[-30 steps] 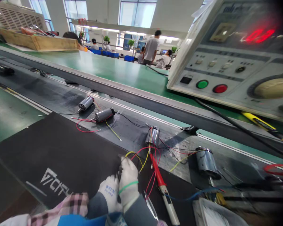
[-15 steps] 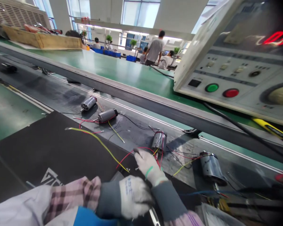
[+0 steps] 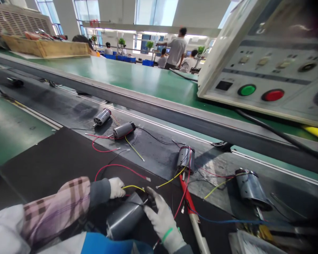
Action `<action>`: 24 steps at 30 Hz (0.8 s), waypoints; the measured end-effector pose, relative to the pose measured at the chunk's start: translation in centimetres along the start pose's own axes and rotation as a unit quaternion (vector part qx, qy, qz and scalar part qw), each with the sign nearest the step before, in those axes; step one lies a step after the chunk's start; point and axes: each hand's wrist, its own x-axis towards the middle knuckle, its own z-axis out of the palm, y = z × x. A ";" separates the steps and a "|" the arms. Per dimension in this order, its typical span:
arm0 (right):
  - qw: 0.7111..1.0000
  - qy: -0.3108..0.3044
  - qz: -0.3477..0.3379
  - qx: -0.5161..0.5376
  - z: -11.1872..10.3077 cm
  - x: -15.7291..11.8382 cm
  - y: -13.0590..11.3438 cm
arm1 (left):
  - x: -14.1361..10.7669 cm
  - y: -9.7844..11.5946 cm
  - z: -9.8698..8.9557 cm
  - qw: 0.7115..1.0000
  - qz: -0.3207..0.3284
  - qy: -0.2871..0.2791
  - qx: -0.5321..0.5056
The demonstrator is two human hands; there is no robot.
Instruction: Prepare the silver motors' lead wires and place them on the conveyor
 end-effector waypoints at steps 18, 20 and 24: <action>0.979 -0.068 -0.044 -0.189 0.2 2.1 -1.9 | 0.5 4.8 -0.7 0.991 0.037 -0.094 0.091; 0.976 -0.044 -0.055 -0.204 0.6 1.8 -1.8 | 0.1 5.3 -0.4 0.987 0.060 -0.073 0.128; 0.979 -0.016 -0.063 -0.193 1.3 1.2 -2.1 | -1.8 5.5 0.8 0.970 0.156 -0.009 0.187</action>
